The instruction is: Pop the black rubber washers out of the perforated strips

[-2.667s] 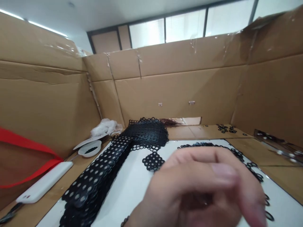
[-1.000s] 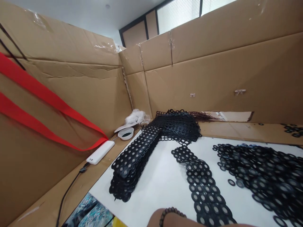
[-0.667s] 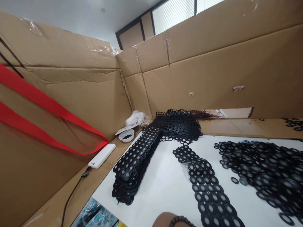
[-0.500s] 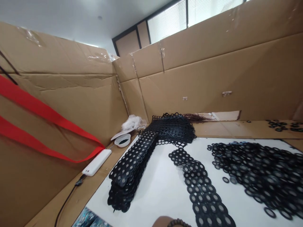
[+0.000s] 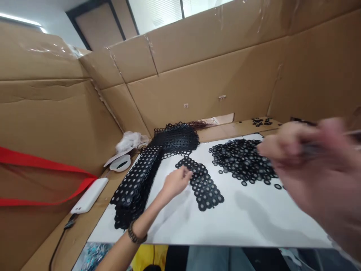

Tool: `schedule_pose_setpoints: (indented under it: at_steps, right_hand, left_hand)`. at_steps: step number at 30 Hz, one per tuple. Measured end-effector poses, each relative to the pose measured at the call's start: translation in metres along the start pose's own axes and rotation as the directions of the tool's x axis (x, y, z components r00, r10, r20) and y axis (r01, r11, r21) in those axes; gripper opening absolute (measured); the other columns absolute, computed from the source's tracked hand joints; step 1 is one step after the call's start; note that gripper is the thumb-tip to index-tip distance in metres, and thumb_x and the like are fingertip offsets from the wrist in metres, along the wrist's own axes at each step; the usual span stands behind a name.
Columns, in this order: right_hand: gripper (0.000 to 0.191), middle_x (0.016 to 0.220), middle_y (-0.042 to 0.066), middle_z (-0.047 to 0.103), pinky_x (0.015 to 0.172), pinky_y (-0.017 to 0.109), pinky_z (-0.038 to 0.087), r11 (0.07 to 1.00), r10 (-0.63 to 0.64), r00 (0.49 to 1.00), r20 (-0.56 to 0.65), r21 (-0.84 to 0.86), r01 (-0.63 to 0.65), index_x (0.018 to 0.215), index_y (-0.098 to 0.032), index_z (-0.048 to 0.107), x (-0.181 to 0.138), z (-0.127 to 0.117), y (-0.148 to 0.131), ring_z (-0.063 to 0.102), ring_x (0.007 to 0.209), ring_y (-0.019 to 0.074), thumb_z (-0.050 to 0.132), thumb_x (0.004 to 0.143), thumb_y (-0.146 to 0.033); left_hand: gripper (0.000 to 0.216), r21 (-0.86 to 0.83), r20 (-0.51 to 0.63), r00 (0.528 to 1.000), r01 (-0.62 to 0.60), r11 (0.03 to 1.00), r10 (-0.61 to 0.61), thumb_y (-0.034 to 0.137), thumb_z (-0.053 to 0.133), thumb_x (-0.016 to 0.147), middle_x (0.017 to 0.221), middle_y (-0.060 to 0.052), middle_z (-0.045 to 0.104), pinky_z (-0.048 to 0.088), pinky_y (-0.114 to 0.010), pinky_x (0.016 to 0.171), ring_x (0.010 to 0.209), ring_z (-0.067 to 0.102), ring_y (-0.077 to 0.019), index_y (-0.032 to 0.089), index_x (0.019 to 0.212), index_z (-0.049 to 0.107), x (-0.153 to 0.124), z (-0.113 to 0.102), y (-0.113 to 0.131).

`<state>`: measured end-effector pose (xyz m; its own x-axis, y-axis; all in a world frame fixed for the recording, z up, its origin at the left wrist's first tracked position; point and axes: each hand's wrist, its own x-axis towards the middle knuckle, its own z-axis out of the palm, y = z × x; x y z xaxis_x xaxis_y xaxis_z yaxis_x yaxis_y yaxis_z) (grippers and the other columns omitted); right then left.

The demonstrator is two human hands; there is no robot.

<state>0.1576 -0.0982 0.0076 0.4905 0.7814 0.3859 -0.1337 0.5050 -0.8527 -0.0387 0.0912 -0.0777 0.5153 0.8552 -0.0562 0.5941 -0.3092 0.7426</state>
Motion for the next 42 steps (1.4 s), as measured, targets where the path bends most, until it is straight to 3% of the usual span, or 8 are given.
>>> schedule_pose_setpoints:
  at_steps: [5,9,12,16,24,31,36,42]
  right_hand:
    - [0.051,0.088,0.006,0.054,0.085,0.041,0.034,0.925,0.38,0.916,0.128,-0.071,-0.374,0.072,-0.023,0.062,0.007,-0.003,0.072,0.046,0.097,0.0266,0.033,0.085,-0.063]
    - [0.056,0.095,0.005,0.056,0.088,0.039,0.031,0.776,0.63,0.768,0.114,-0.106,-0.621,0.084,-0.022,0.065,0.013,-0.012,0.146,0.046,0.099,0.0233,0.025,0.089,-0.061]
    - [0.05,0.09,0.003,0.057,0.085,0.032,0.032,0.792,0.61,0.785,0.108,-0.11,-0.6,0.084,-0.02,0.066,0.018,0.001,0.172,0.047,0.095,0.0194,0.029,0.092,-0.053]
    - [0.043,0.08,0.0,0.059,0.07,0.024,0.035,0.811,0.585,0.797,0.152,-0.102,-0.576,0.089,-0.019,0.065,0.025,0.02,0.174,0.049,0.078,0.0152,0.037,0.091,-0.051]
    - [0.054,0.079,0.003,0.06,0.062,0.025,0.036,0.737,0.655,0.639,0.402,-0.153,-0.659,0.094,-0.02,0.065,0.018,-0.005,0.143,0.049,0.067,0.0161,0.031,0.088,-0.062]
    - [0.054,0.083,0.004,0.058,0.067,0.028,0.035,0.789,0.59,0.698,0.406,-0.107,-0.605,0.09,-0.02,0.065,0.024,-0.004,0.121,0.049,0.073,0.0186,0.034,0.086,-0.064]
    - [0.055,0.083,0.004,0.055,0.065,0.027,0.036,0.611,0.775,0.558,0.296,-0.124,-0.782,0.089,-0.02,0.067,0.016,-0.029,0.154,0.046,0.07,0.0161,0.033,0.087,-0.063]
    - [0.053,0.088,0.007,0.06,0.071,0.03,0.041,0.497,0.834,0.414,0.364,-0.174,-0.85,0.091,-0.017,0.068,0.007,-0.037,0.161,0.053,0.076,0.0177,0.035,0.088,-0.06]
  left_hand:
    - [0.021,-0.086,0.045,0.995,0.093,0.992,-0.089,0.035,0.063,0.072,0.068,-0.006,0.065,0.039,-0.032,0.074,0.088,0.057,-0.0292,0.019,0.058,0.057,0.014,-0.001,-0.051]
    - [0.02,-0.283,0.139,0.982,0.161,0.946,-0.126,0.034,0.064,0.075,0.071,-0.004,0.064,0.042,-0.028,0.063,0.075,0.058,-0.0215,0.014,0.069,0.062,0.03,0.025,-0.045]
    - [0.018,-0.439,0.157,0.978,0.192,0.878,-0.135,0.03,0.059,0.082,0.083,-0.004,0.062,0.047,-0.029,0.064,0.073,0.058,-0.0163,0.012,0.086,0.06,0.04,0.042,-0.034]
    - [0.016,-0.608,0.279,0.955,0.259,0.751,-0.103,0.026,0.054,0.087,0.087,-0.004,0.061,0.051,-0.031,0.065,0.072,0.059,-0.014,0.011,0.092,0.058,0.042,0.052,-0.023]
    - [0.005,-0.805,0.369,0.929,0.299,0.512,0.037,0.009,0.064,0.074,0.067,-0.003,0.062,0.044,-0.02,0.051,0.05,0.053,-0.0088,0.01,0.079,0.061,0.015,0.04,-0.006]
    - [0.03,-0.856,0.329,0.924,0.205,0.475,0.195,0.016,0.074,0.069,0.089,-0.007,0.068,0.048,-0.023,0.068,0.075,0.062,-0.0155,0.012,0.097,0.063,0.011,0.026,0.008]
    - [0.041,-0.782,0.452,0.875,0.297,0.547,0.172,0.014,0.076,0.065,0.099,-0.009,0.066,0.048,-0.03,0.079,0.09,0.061,-0.0208,0.014,0.102,0.059,0.02,0.044,-0.032]
    - [0.036,-0.766,0.379,0.925,0.293,0.572,0.034,0.026,0.072,0.072,0.094,-0.008,0.066,0.05,-0.028,0.062,0.074,0.062,-0.0183,0.016,0.101,0.054,0.03,0.055,-0.047]
